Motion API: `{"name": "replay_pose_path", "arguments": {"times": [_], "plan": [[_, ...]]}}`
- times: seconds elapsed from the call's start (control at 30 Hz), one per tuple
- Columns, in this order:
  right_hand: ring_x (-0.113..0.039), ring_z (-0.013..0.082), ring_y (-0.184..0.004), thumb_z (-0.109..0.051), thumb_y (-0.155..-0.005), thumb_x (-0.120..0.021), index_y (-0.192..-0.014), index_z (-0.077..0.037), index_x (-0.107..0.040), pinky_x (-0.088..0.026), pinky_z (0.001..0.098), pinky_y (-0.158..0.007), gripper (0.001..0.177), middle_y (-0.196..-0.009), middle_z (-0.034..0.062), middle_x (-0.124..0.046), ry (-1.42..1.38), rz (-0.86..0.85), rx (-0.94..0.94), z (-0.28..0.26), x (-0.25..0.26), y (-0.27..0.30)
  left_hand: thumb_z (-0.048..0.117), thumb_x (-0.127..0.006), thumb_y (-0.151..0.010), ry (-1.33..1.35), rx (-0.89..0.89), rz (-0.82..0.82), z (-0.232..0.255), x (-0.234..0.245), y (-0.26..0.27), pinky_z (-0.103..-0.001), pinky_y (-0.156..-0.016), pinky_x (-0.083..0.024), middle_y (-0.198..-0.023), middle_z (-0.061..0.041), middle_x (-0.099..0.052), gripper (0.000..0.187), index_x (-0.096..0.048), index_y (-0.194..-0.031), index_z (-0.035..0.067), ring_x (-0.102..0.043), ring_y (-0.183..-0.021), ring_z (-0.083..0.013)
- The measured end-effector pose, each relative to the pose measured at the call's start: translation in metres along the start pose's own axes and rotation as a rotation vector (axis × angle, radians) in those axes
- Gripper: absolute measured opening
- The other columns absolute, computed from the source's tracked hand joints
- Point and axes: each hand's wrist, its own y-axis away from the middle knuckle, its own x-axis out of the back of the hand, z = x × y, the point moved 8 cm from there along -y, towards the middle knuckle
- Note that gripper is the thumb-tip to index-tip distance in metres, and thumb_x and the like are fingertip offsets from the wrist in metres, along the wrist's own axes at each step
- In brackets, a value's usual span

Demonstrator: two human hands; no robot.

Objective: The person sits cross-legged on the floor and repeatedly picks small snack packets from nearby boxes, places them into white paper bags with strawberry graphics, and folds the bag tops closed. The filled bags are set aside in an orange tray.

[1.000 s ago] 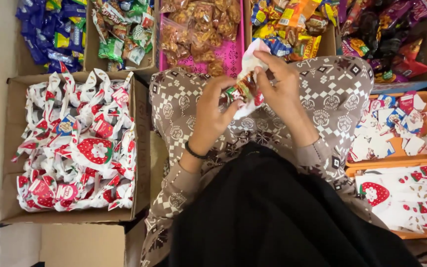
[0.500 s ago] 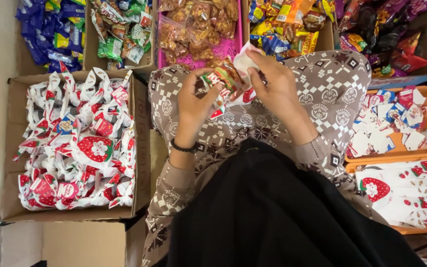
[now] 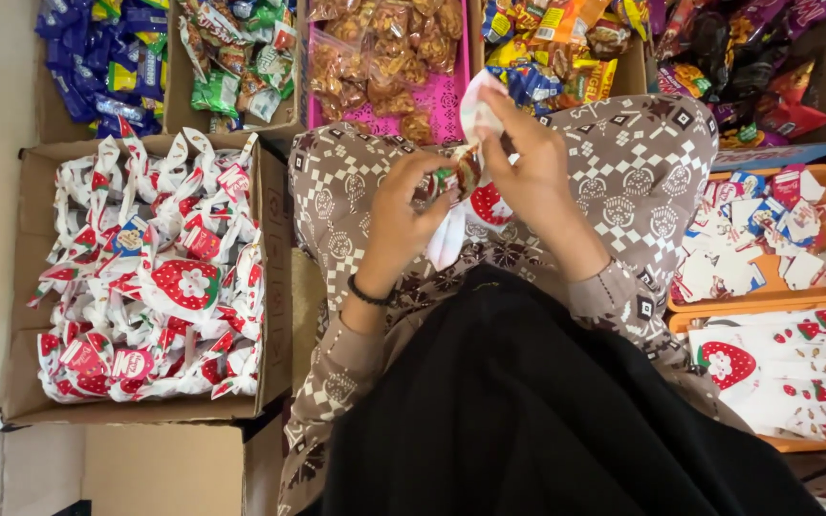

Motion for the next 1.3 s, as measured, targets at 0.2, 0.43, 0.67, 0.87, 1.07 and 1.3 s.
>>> {"name": "replay_pose_path", "arguments": {"times": [0.2,0.43,0.67,0.87,1.07,1.3], "plan": [[-0.074,0.0377,-0.091,-0.001,-0.095,-0.076,-0.129,-0.001,-0.072,-0.061,0.0427,-0.074,0.034,-0.104,0.0194,-0.076,0.138,0.048,0.266,-0.015,-0.008,0.010,0.017,-0.080,-0.088,0.384,0.278,0.082,-0.063,-0.017,-0.001,-0.034,-0.080,-0.060,-0.108,-0.010,-0.068,0.044,-0.065,-0.129,0.012,-0.069,-0.100,-0.0213],[-0.072,0.0396,-0.095,-0.002,-0.096,-0.074,-0.128,0.000,-0.072,-0.060,0.0452,-0.078,0.032,-0.106,0.0205,-0.075,0.058,-0.005,0.249,-0.011,-0.011,0.010,0.004,-0.080,-0.085,0.539,0.343,0.055,-0.107,-0.053,0.001,-0.046,-0.084,-0.062,-0.127,-0.024,-0.058,0.040,-0.066,-0.122,0.007,-0.066,-0.108,-0.0384],[-0.069,0.0445,-0.106,0.006,-0.098,-0.070,-0.132,0.003,-0.069,-0.057,0.0479,-0.087,0.034,-0.116,0.0247,-0.074,-0.042,-0.019,0.202,0.007,-0.005,0.016,0.002,-0.064,-0.090,0.343,0.196,-0.322,-0.080,-0.070,0.004,-0.060,-0.094,-0.054,-0.129,-0.030,-0.059,0.040,-0.055,-0.129,0.001,-0.056,-0.125,-0.0471],[-0.069,0.0461,-0.106,0.003,-0.098,-0.070,-0.134,0.000,-0.068,-0.057,0.0506,-0.087,0.036,-0.118,0.0240,-0.073,-0.046,-0.034,0.167,0.011,-0.006,0.020,0.009,-0.062,-0.094,0.154,0.264,-0.439,-0.103,-0.085,0.010,-0.060,-0.104,-0.047,-0.127,-0.032,-0.063,0.047,-0.052,-0.140,0.004,-0.057,-0.125,-0.0514],[-0.068,0.0458,-0.109,0.005,-0.100,-0.068,-0.134,0.000,-0.068,-0.057,0.0499,-0.088,0.034,-0.121,0.0243,-0.072,-0.067,-0.030,0.124,0.009,-0.006,0.018,0.023,-0.073,-0.088,-0.026,0.466,-0.218,-0.094,-0.057,0.004,-0.048,-0.097,-0.055,-0.119,-0.019,-0.072,0.052,-0.055,-0.137,0.019,-0.067,-0.117,-0.0407],[-0.073,0.0348,-0.096,0.007,-0.099,-0.068,-0.124,-0.001,-0.075,-0.058,0.0421,-0.076,0.027,-0.109,0.0196,-0.075,-0.171,-0.013,0.056,0.022,-0.001,0.022,0.015,-0.064,-0.088,-0.153,0.177,-0.065,-0.075,-0.033,-0.005,-0.046,-0.095,-0.055,-0.116,-0.013,-0.066,0.035,-0.065,-0.124,0.013,-0.066,-0.112,-0.0375]]}}
